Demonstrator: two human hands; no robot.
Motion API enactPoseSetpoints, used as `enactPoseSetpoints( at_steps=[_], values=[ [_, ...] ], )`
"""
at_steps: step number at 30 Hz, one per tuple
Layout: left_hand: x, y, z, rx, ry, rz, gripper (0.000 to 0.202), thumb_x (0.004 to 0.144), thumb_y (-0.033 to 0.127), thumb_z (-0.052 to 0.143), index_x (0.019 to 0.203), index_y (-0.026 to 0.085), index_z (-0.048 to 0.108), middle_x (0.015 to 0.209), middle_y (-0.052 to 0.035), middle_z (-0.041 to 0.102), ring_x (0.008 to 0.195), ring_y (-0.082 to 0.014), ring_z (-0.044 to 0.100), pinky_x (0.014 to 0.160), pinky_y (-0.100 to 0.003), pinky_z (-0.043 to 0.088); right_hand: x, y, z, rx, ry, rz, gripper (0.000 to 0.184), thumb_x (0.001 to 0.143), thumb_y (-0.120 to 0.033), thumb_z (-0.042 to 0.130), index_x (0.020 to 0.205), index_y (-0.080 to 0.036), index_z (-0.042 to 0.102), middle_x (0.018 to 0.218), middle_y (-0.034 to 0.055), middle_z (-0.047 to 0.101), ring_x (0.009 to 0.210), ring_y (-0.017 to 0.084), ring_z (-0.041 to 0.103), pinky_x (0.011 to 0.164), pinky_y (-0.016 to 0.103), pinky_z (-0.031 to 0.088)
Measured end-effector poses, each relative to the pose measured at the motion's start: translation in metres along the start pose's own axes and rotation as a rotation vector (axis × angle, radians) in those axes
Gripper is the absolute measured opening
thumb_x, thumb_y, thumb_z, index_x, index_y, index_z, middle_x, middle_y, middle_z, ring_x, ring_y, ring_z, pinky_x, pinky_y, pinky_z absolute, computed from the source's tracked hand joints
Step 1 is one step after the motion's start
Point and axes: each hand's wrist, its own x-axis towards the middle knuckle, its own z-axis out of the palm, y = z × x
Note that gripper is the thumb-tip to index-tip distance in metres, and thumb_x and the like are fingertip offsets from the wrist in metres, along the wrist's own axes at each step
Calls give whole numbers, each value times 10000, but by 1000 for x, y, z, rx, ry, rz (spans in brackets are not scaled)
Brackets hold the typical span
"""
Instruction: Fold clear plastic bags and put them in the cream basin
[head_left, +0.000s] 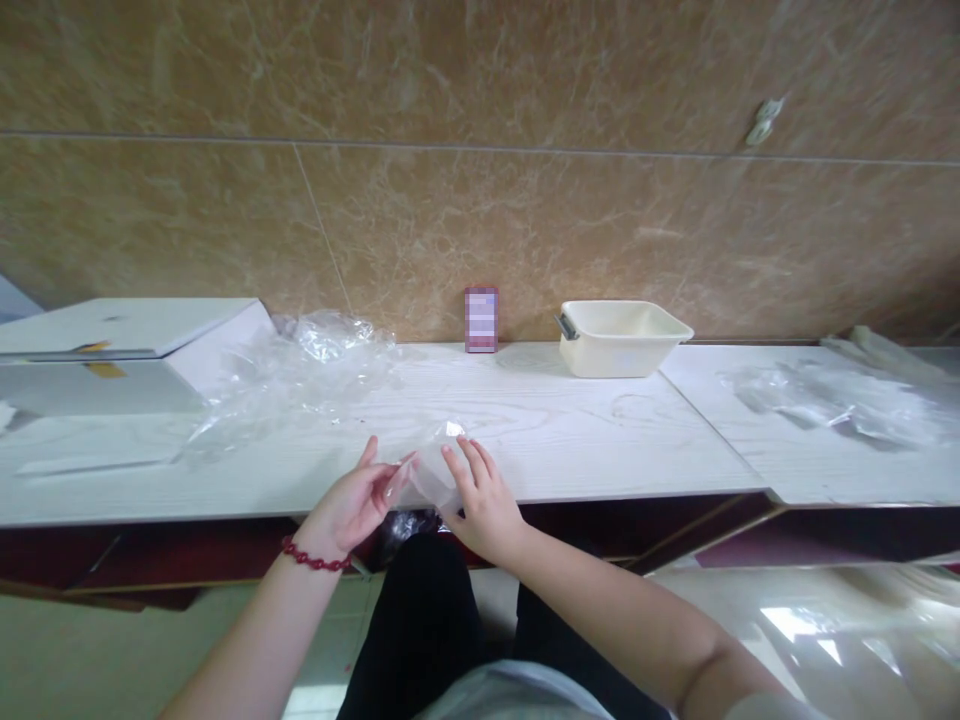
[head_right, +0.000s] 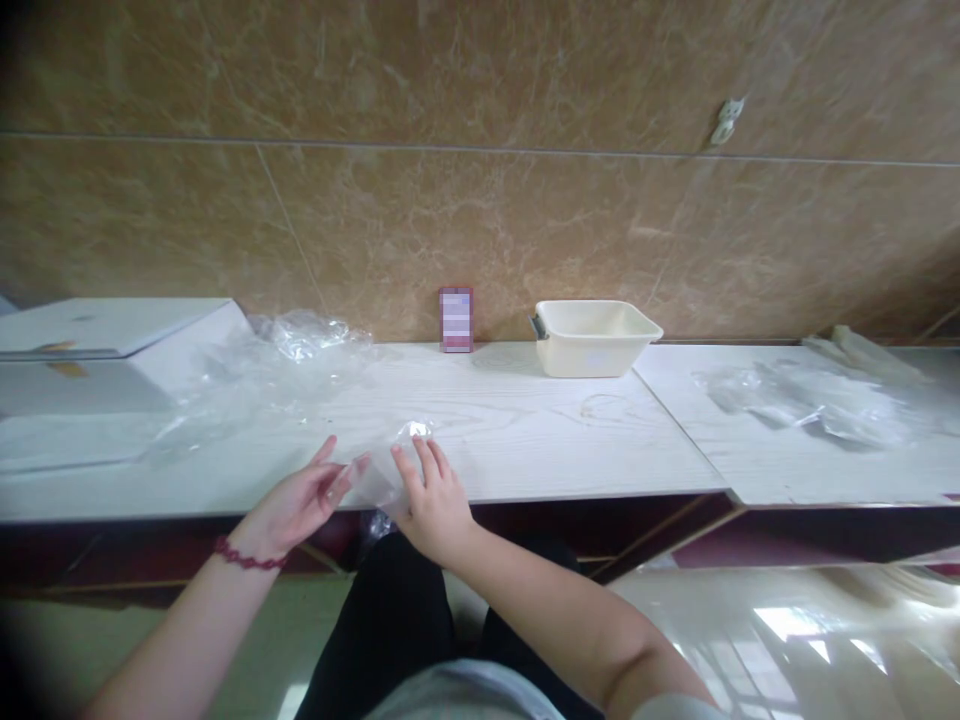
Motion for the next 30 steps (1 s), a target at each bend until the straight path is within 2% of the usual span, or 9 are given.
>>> enactPoseSetpoints(
  at_steps=[3,6,9,14,19,21,24,27,30],
  values=[
    [-22,2,8,-35,-5,-61,579,721,-47,401,1230,195,269,774,-11,645,729,-113,621,625,-145,496,0,0,-16,92,61,-34,434,752,-159,412,1176,-246,432,1222,68,404,1153,174,336,945,317,326],
    [-40,13,17,-45,-90,-19,302,753,47,391,1048,80,445,800,-96,629,756,-150,613,663,-207,509,14,3,-51,203,100,-59,358,733,-80,376,1010,-237,541,1054,53,516,1038,138,452,896,283,373],
    [-56,28,28,-24,-165,110,207,756,172,415,933,127,512,921,-116,600,892,-196,572,724,-279,503,32,3,-94,220,80,-51,250,703,-113,461,895,-213,587,1009,60,536,990,155,496,870,296,392],
    [-67,38,47,206,-294,348,417,676,225,540,1082,294,475,1063,-47,524,955,-207,516,698,-301,494,54,-2,-150,251,-79,-32,169,762,-261,468,766,-203,627,1086,56,522,1020,189,491,747,288,466],
    [-43,46,66,582,-161,685,806,505,96,688,1201,334,358,1185,-36,386,1003,-175,437,743,-262,442,60,-5,-182,561,-303,175,185,763,-307,491,802,-166,605,878,35,600,695,106,590,529,187,487],
    [-33,53,77,701,-226,572,775,515,135,694,1193,328,371,1208,-53,376,1019,-192,432,702,-272,442,63,-3,-187,714,-338,220,180,777,-291,480,770,-146,587,846,37,607,718,98,590,566,185,493],
    [-23,64,94,834,-396,308,455,568,231,674,1005,224,546,1117,-88,484,998,-233,470,579,-238,428,71,9,-188,879,-392,277,156,799,-248,459,761,-130,554,770,38,613,731,90,592,628,204,500],
    [-11,68,108,884,-461,204,243,598,280,653,804,163,600,983,-93,567,958,-236,516,514,-196,389,85,30,-181,793,-364,402,159,807,-259,452,796,-125,537,665,37,603,632,96,595,596,228,510],
    [9,69,117,876,-412,217,206,599,283,651,747,158,578,915,-71,589,912,-205,548,505,-179,387,104,53,-171,601,-274,539,192,801,-310,455,826,-133,524,617,34,586,537,106,575,505,251,509]
  ],
)
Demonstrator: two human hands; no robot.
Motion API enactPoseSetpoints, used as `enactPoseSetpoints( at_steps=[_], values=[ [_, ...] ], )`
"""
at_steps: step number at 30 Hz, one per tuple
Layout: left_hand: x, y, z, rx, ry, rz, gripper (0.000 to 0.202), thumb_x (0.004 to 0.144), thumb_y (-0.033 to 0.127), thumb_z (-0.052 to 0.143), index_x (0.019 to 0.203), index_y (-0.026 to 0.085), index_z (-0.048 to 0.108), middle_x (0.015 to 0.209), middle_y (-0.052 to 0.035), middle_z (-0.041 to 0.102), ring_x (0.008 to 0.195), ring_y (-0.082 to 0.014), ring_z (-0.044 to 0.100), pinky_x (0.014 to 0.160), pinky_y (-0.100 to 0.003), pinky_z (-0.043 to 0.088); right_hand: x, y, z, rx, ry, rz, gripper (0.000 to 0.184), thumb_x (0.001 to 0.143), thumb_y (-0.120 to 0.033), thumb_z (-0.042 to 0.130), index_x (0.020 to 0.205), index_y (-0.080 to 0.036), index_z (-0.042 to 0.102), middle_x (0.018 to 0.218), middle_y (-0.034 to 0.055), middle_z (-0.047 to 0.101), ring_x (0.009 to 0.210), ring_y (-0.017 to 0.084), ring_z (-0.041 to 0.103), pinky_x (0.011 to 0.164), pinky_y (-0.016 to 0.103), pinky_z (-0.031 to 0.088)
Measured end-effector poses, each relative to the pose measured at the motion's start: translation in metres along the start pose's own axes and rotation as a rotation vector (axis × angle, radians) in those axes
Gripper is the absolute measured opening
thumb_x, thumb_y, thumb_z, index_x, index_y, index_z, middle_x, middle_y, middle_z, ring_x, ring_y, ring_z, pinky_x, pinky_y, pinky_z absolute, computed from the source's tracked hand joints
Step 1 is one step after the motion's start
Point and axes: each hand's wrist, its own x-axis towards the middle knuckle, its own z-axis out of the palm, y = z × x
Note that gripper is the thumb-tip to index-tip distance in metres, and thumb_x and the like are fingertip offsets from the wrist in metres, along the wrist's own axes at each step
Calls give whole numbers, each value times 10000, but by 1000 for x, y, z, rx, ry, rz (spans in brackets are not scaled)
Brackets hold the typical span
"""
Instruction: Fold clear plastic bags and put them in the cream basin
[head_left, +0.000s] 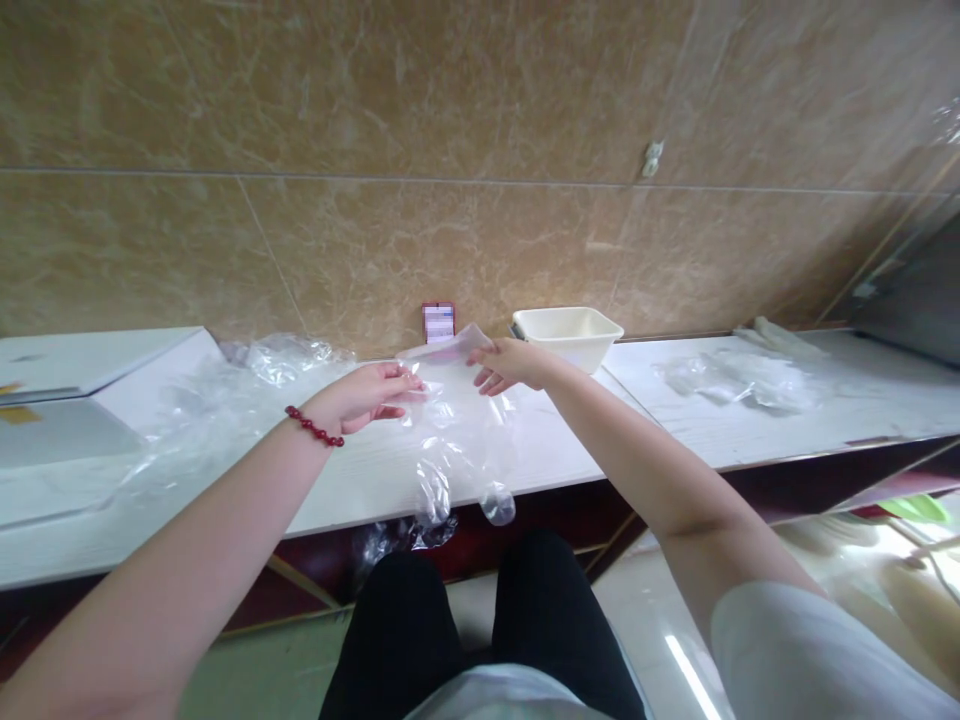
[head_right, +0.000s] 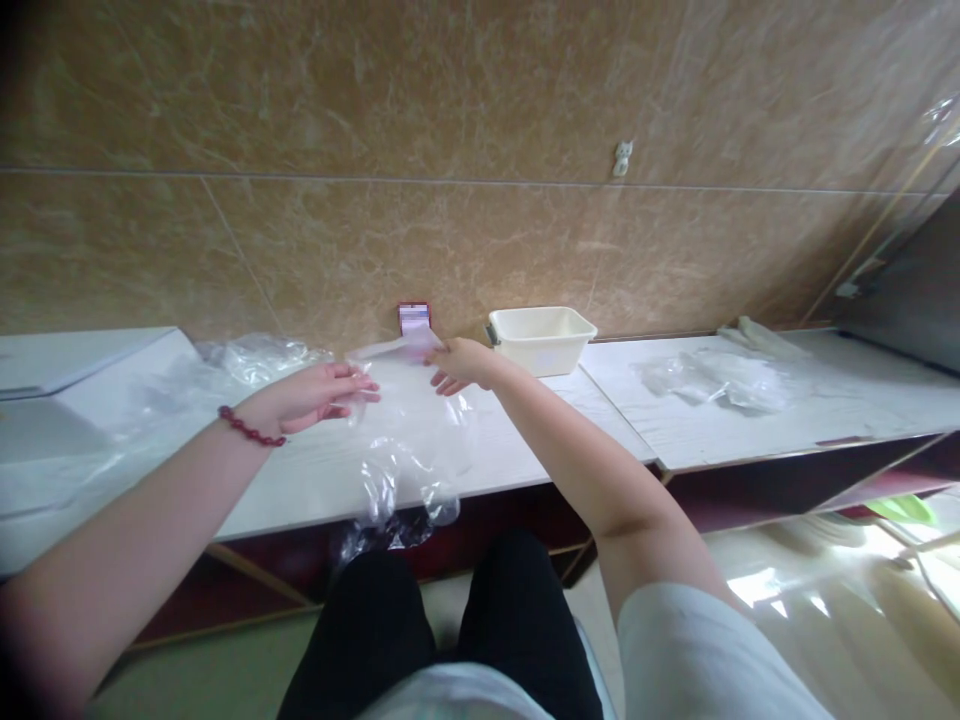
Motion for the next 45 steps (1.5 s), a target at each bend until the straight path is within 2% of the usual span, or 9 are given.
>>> enactPoseSetpoints(
  at_steps=[5,9,13,15,22,28,33,39,45],
  values=[
    [39,4,-2,101,102,-54,217,546,217,673,713,136,561,803,-51,594,765,-160,584,561,-207,433,44,9,-9,-56,210,-229,61,718,-177,543,760,-136,560,724,26,583,604,84,547,519,201,496],
    [62,17,-1,154,227,-9,184,560,179,653,705,120,558,749,-41,591,695,-133,574,582,-227,465,71,7,-18,-169,383,-360,90,662,-110,526,737,-133,569,696,2,571,586,77,528,546,194,464],
    [80,26,-7,267,456,137,150,614,202,615,728,112,581,740,-58,592,683,-158,579,530,-240,476,83,3,-26,-372,588,-512,92,635,-129,503,710,-131,555,674,-5,566,627,95,517,622,231,434],
    [85,27,-10,320,508,214,178,642,242,595,759,108,604,739,-71,603,651,-168,588,527,-260,479,83,2,-29,-414,667,-592,106,640,-136,483,719,-135,554,687,-2,575,666,103,520,657,235,417],
    [87,20,-17,423,577,553,253,667,241,562,886,125,617,880,-75,638,784,-162,583,728,-292,459,70,10,-27,-407,667,-721,149,692,-252,484,782,-154,551,775,15,602,738,113,545,687,226,402],
    [82,-18,-20,669,427,698,289,693,319,527,903,137,604,924,-70,628,841,-169,570,771,-285,438,62,44,-11,-418,535,-703,182,726,-311,488,821,-169,553,797,12,613,756,108,567,691,218,421],
    [81,-70,-16,893,320,744,282,744,347,444,809,162,647,937,-68,632,923,-182,547,854,-296,397,47,86,16,-480,482,-695,221,794,-304,411,906,-191,564,878,15,623,824,112,572,748,218,414],
    [75,-133,-4,987,171,690,318,768,305,400,938,155,623,988,-72,619,1002,-186,510,903,-320,369,30,138,48,-597,365,-623,278,837,-279,346,994,-194,558,934,30,624,844,117,575,768,220,410],
    [54,-156,7,990,59,634,362,812,346,337,1025,185,582,1053,-48,589,1046,-186,473,934,-353,343,12,156,58,-687,198,-661,292,845,-276,335,1023,-193,551,971,45,600,893,118,548,786,230,407]
  ],
)
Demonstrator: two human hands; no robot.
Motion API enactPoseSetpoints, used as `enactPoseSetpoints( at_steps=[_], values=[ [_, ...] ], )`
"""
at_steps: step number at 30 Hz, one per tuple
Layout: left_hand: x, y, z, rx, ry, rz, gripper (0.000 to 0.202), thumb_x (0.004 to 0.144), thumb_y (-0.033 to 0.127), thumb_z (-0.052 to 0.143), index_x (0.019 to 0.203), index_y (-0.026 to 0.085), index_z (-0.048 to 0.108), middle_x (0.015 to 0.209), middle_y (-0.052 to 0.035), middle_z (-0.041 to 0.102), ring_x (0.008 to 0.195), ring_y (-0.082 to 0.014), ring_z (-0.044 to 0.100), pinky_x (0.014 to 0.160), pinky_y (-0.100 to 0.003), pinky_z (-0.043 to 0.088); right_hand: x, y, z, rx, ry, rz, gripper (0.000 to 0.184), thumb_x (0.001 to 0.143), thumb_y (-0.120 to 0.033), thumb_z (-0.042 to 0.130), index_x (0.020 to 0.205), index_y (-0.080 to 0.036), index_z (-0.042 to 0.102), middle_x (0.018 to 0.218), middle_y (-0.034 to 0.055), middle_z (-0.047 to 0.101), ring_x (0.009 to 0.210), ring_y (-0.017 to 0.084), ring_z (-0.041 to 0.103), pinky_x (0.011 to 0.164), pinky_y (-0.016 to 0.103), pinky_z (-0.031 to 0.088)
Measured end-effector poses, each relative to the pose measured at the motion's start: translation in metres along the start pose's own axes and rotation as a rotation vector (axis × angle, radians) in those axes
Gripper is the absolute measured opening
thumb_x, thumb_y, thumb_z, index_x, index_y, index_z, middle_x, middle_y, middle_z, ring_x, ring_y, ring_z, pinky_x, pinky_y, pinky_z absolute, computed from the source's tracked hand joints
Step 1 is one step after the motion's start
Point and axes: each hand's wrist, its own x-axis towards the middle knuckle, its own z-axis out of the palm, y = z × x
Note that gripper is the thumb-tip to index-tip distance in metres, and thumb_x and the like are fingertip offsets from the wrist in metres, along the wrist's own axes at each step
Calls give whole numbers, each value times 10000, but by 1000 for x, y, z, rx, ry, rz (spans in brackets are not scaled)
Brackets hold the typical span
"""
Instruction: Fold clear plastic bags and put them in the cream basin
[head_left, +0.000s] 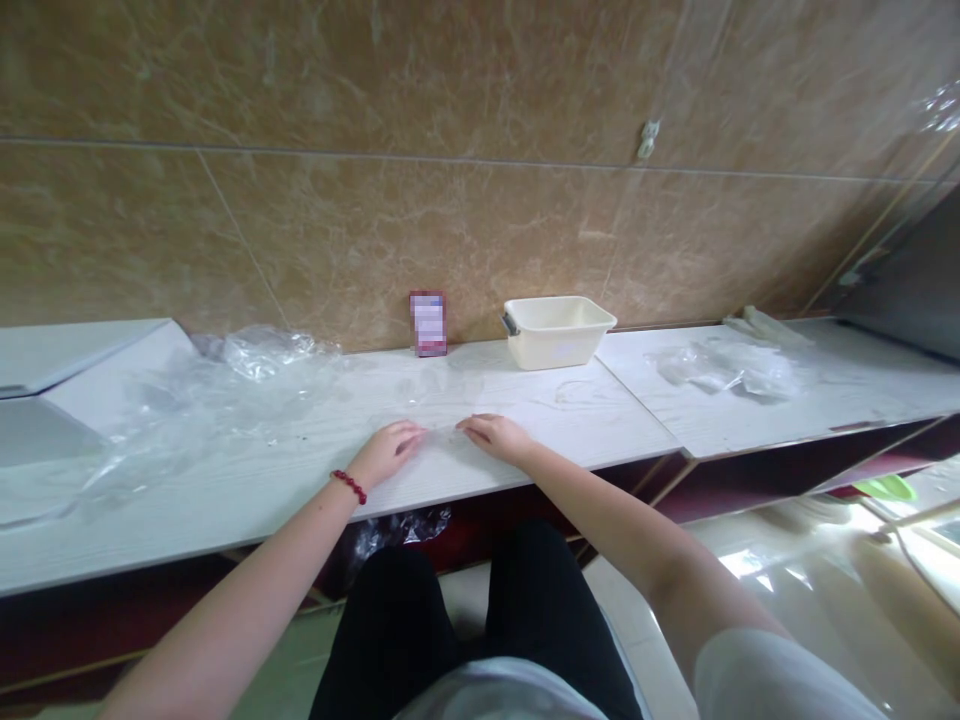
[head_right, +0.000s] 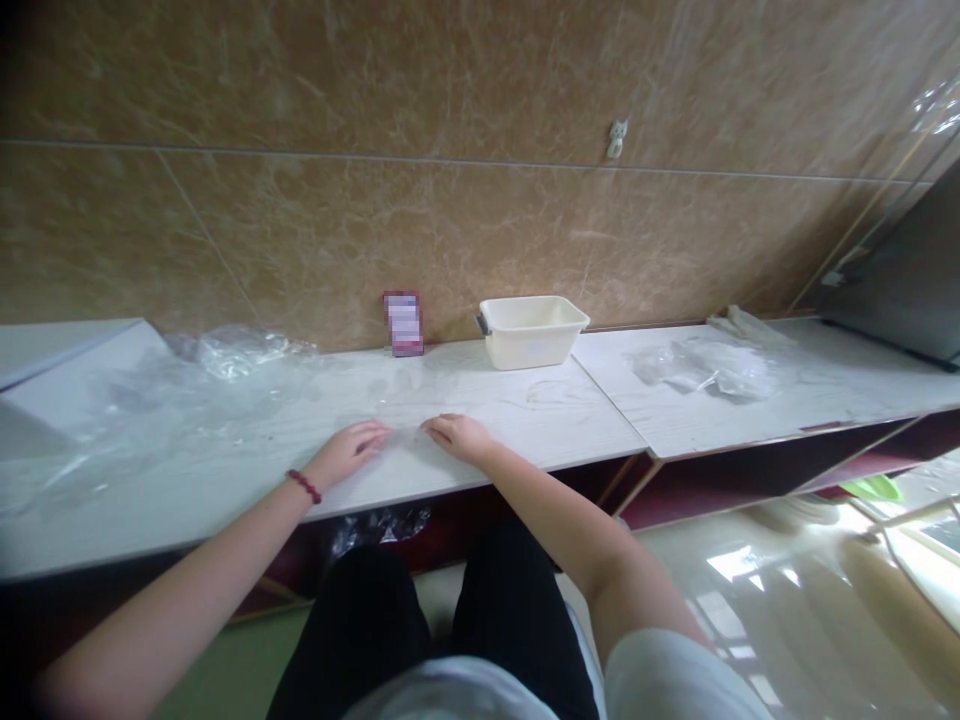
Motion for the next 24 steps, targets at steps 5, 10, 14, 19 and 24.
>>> enactPoseSetpoints(
  at_steps=[5,10,14,19,24],
  values=[
    [-8,8,-2,-31,-34,16,413,832,386,286,1092,187,537,1112,-52,550,1080,-179,440,948,-345,326,-8,-4,-5,-33,-33,-71,278,839,-273,355,1000,-184,564,990,65,586,940,131,519,843,270,378],
    [-15,16,-11,3,-121,17,432,844,401,245,1136,215,503,1176,-56,501,1129,-173,389,956,-341,289,-16,-11,-10,-101,-111,-37,297,845,-313,341,1032,-232,558,1087,63,550,1053,155,456,962,404,223],
    [-22,20,-27,104,-228,30,420,781,488,359,1146,319,477,1234,-27,452,1163,-228,343,941,-423,259,-24,-18,-24,-115,-213,-23,312,785,-415,429,1037,-285,559,1115,32,541,1152,196,357,983,489,41],
    [-11,16,-36,61,-107,12,397,824,413,295,1079,237,543,1121,-37,551,1085,-189,435,930,-366,295,-8,-10,-30,-71,-107,70,350,818,-416,354,1068,-250,534,1118,49,536,1118,181,395,981,463,124],
    [32,18,-6,130,-23,-22,415,832,320,261,1102,142,520,1108,-83,556,1066,-189,460,930,-346,320,44,8,5,-70,-40,143,338,844,-231,308,1110,-130,489,1104,91,534,1041,144,461,907,299,315]
  ],
)
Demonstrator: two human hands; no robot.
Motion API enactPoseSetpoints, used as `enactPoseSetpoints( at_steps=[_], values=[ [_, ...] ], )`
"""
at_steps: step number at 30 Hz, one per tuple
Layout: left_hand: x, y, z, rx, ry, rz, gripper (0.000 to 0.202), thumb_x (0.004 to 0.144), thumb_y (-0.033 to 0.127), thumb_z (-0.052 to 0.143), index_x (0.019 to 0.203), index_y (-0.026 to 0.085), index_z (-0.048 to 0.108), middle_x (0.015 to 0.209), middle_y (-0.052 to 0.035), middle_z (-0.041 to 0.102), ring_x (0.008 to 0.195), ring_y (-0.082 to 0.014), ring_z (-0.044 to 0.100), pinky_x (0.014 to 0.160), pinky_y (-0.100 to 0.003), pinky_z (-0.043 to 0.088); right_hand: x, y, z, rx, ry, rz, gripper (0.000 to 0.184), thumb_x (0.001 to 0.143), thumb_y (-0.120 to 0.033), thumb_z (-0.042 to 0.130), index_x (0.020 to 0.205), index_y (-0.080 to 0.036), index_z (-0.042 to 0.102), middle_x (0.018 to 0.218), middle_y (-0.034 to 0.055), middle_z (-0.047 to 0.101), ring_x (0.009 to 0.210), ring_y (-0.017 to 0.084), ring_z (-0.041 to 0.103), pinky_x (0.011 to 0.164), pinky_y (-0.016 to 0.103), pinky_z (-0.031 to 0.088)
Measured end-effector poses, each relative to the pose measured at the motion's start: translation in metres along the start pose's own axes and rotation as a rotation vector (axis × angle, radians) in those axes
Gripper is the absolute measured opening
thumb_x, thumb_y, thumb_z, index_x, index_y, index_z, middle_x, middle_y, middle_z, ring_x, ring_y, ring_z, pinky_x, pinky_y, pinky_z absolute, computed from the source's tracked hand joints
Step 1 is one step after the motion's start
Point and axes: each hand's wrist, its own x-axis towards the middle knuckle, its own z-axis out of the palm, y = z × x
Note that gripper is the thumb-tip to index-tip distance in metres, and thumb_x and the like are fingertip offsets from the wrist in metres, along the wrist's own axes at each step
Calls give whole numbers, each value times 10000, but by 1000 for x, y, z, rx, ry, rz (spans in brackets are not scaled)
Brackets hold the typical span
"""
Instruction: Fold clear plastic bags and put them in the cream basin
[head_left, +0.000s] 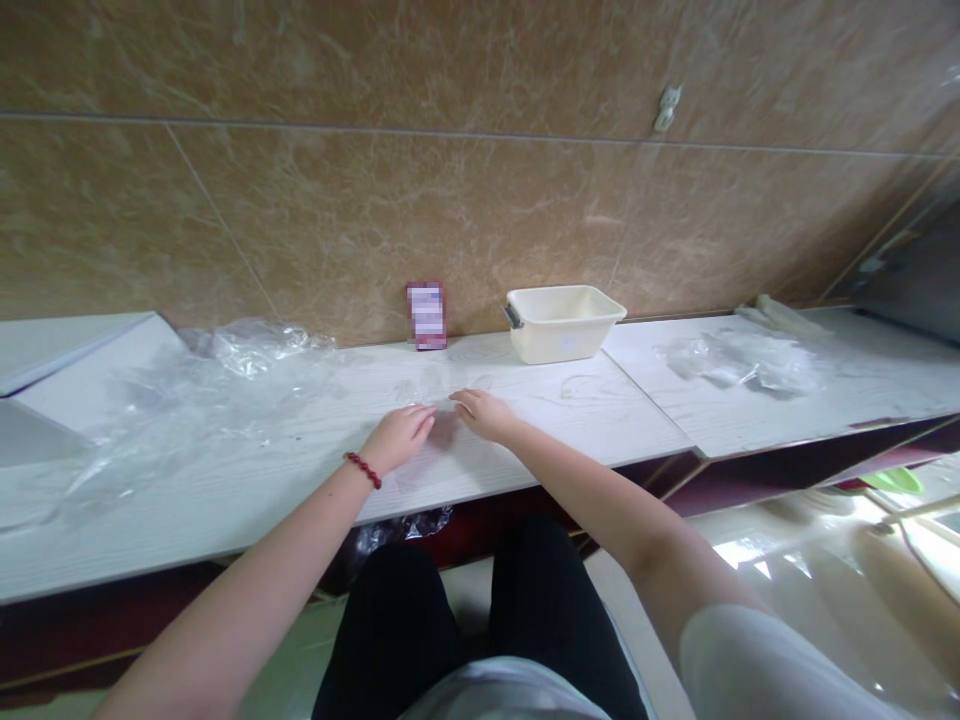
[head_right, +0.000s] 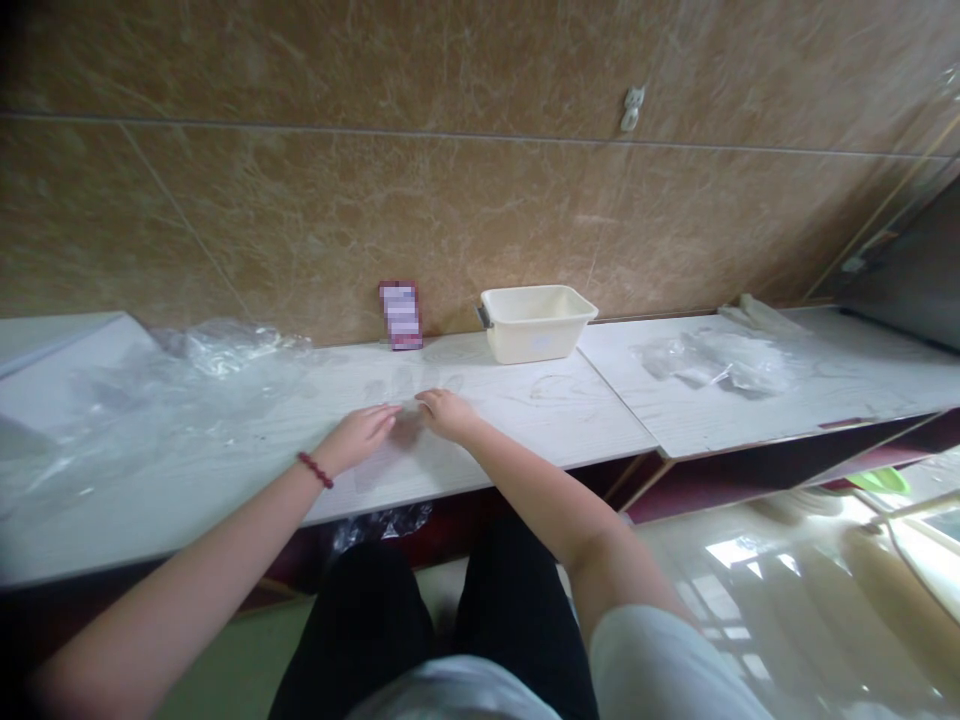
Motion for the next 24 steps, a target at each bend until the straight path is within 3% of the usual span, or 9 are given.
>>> enactPoseSetpoints(
  at_steps=[4,9,18,21,24],
  values=[
    [28,-4,25,134,-31,-83,430,823,247,260,1171,65,437,1211,-142,458,1141,-216,382,958,-367,276,32,4,26,-91,-36,138,371,810,-183,342,1154,-77,435,1159,139,483,1102,189,410,926,347,284],
    [40,-24,36,168,-86,-131,460,821,241,254,1216,34,369,1270,-172,376,1188,-229,314,968,-393,243,38,10,39,-186,-75,228,453,817,-291,317,1228,-101,348,1281,118,360,1191,206,285,965,384,206],
    [43,-43,29,212,-236,-212,702,720,614,293,1292,208,267,1369,-134,191,1245,-289,151,960,-496,127,46,16,26,-283,-232,349,734,715,-652,247,1312,-225,216,1380,99,147,1249,310,85,947,524,63],
    [46,-55,28,201,-232,-183,680,739,593,278,1305,219,227,1372,-112,195,1252,-265,139,968,-498,96,47,19,27,-288,-245,350,765,697,-680,239,1320,-240,188,1387,96,119,1252,318,53,947,530,36],
    [47,-73,20,177,-134,-196,567,796,474,258,1275,173,304,1346,-112,265,1244,-251,176,974,-482,128,46,19,29,-270,-246,360,778,686,-696,234,1324,-254,168,1389,87,111,1252,325,33,945,537,31]
  ],
)
